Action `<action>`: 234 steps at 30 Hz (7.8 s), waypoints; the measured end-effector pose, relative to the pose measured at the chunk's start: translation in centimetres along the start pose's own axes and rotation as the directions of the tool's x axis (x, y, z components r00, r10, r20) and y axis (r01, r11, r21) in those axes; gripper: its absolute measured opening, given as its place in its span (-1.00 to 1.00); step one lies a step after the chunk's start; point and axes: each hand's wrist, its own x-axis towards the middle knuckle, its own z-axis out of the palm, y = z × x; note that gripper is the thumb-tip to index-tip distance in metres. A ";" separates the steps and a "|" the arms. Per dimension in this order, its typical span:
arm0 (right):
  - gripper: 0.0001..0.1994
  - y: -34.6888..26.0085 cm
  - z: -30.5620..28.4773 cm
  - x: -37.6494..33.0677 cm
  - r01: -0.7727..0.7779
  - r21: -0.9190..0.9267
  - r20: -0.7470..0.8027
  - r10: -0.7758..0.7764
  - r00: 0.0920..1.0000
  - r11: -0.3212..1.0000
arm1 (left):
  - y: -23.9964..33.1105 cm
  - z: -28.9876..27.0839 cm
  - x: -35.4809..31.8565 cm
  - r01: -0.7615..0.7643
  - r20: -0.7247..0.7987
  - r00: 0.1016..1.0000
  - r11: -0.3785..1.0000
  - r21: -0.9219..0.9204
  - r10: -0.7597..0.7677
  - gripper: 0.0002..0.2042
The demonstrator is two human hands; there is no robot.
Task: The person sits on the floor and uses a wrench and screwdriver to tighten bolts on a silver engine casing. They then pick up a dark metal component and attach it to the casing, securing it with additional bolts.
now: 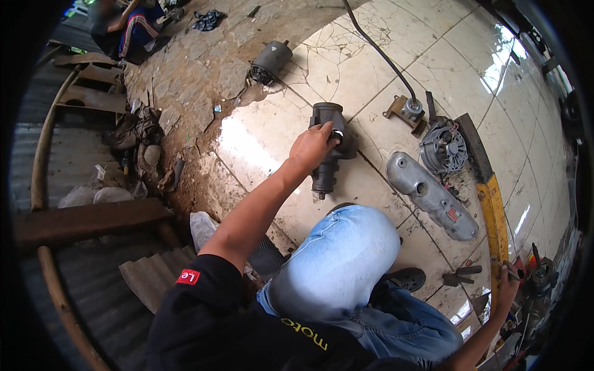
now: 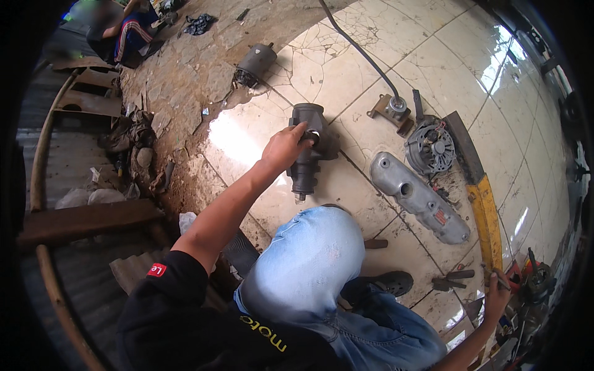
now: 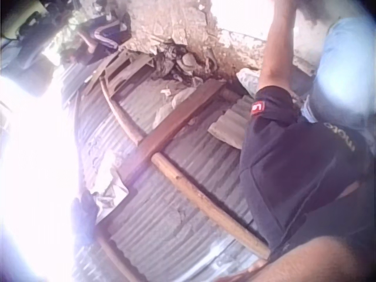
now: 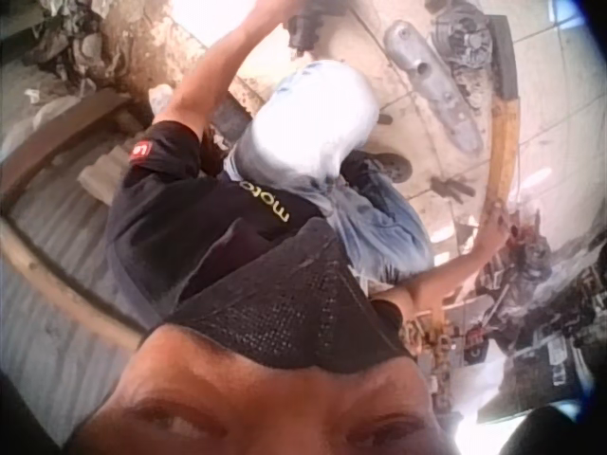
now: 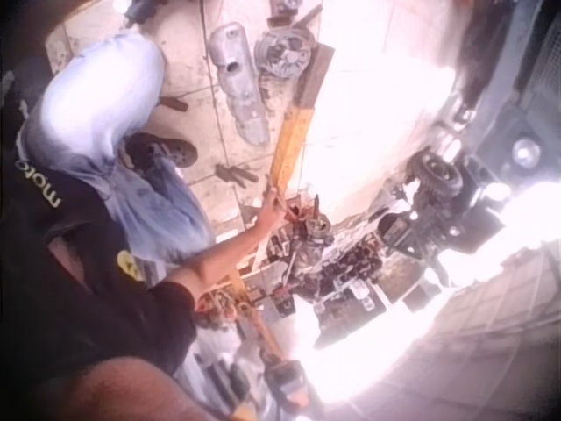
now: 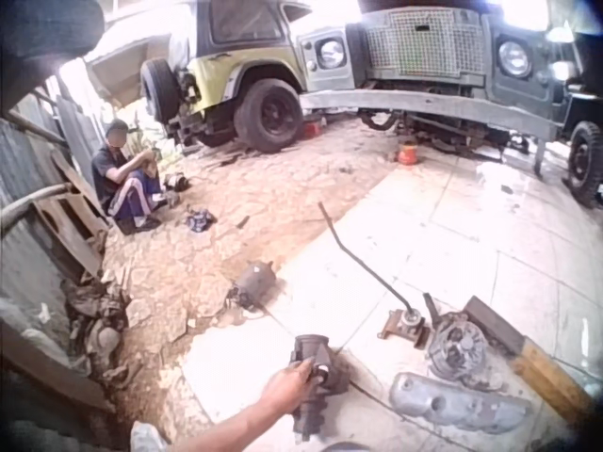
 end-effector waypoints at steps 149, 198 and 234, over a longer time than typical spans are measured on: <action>-0.76 -9.3 30.1 -8.2 -0.429 0.747 0.454 0.080 0.887 0.509 | 25.3 2.3 -2.8 -0.679 0.841 0.530 0.648 0.345 0.107 -0.46; -0.77 -5.1 27.7 -2.9 -0.453 0.552 0.583 0.065 0.810 0.700 | 27.7 -5.3 2.2 -0.661 0.666 0.641 0.716 0.225 0.382 -0.46; -0.75 1.6 24.2 -2.4 -0.230 0.349 0.100 0.208 0.973 0.908 | 24.1 6.6 -1.8 -0.747 0.877 0.472 0.570 0.342 0.093 -0.61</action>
